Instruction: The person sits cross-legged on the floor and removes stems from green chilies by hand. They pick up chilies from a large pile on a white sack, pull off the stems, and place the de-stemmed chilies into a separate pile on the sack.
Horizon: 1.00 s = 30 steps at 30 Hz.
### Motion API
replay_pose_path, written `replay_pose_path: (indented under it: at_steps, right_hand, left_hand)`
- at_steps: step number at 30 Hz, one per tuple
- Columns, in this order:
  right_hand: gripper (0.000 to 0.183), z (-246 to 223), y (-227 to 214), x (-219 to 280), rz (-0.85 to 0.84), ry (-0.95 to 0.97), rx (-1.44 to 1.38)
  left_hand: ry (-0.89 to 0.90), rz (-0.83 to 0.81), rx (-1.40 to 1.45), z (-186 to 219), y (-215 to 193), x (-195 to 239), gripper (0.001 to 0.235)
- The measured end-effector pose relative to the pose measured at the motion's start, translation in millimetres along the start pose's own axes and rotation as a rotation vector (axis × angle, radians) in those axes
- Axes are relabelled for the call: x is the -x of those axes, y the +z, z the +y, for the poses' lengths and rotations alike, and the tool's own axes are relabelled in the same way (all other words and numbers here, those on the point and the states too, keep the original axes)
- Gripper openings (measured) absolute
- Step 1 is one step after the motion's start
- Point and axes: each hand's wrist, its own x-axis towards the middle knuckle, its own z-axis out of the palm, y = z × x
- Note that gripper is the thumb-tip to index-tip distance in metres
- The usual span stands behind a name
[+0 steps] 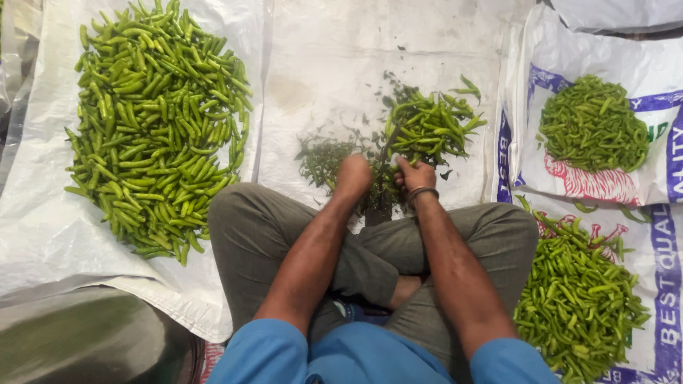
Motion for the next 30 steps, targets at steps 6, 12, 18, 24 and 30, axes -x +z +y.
replay_pose_path:
  at_steps: [6, 12, 18, 24, 30]
  right_hand:
    - [0.026, -2.5, -7.0, 6.6, -0.429, -0.256, -0.283]
    - [0.022, -6.5, -13.5, 2.6, -0.517, -0.306, -0.383]
    - [0.018, 12.9, -8.7, -13.0, -0.472, -0.442, -0.257]
    - [0.015, 30.4, 7.8, -56.8, -0.285, -0.471, -0.048]
    - [0.018, 7.0, -70.8, -81.4, -0.056, -0.310, -0.836]
  left_hand:
    - [0.404, -0.123, 0.687, 9.6, -49.5, 23.8, 0.042]
    - [0.263, -0.199, 0.607, 27.5, -74.1, 36.2, 0.029]
    - [0.479, -0.032, 0.448, 11.5, -55.8, 28.5, 0.024]
    - [0.284, -0.007, 0.376, 17.1, -38.2, 6.2, 0.023]
    - [-0.112, 0.503, 0.954, 10.1, -89.8, 2.1, 0.036]
